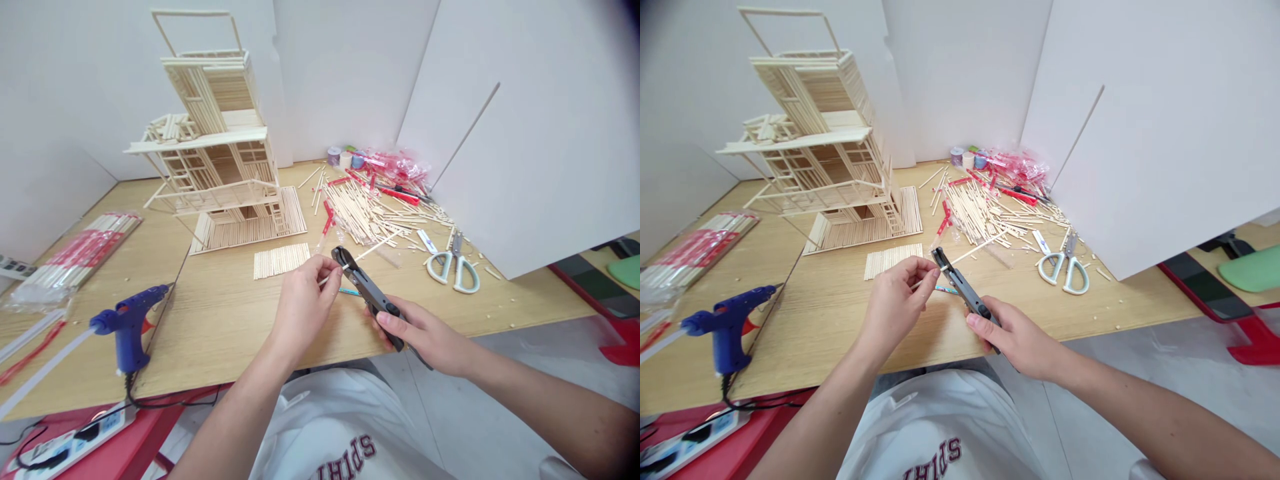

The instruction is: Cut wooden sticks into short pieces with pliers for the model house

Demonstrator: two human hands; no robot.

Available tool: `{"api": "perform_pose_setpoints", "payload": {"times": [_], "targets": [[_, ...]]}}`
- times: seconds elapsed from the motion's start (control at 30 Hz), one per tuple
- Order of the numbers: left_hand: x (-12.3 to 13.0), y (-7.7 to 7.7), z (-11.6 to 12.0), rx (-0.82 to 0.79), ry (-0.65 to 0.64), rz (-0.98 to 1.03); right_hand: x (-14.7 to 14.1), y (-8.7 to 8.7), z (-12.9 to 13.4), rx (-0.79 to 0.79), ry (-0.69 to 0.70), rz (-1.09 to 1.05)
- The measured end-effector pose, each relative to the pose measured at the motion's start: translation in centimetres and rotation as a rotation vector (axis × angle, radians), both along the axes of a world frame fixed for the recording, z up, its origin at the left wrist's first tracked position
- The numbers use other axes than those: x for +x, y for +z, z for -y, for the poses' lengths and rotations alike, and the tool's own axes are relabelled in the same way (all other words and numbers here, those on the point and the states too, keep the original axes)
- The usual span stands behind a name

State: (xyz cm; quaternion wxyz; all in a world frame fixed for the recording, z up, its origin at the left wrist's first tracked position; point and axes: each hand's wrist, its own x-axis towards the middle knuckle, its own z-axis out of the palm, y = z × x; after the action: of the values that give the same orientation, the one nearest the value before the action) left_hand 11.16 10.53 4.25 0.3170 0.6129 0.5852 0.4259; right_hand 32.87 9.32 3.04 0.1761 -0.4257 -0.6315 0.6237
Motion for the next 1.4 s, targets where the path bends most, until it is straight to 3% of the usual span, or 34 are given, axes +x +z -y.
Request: {"api": "perform_pose_setpoints", "payload": {"times": [0.77,1.1,1.4], "targets": [[0.1,-0.2,-0.5,0.036,-0.007,-0.07,-0.1,-0.2,-0.1,0.083,0.001,0.062],[0.3,0.0,-1.1,-0.037,-0.037,-0.36,-0.5,-1.7,-0.8,0.051,-0.025,0.119],[1.0,-0.5,-1.8,-0.094,-0.097,-0.755,-0.2,-2.0,-1.4,0.045,-0.001,0.268]]}}
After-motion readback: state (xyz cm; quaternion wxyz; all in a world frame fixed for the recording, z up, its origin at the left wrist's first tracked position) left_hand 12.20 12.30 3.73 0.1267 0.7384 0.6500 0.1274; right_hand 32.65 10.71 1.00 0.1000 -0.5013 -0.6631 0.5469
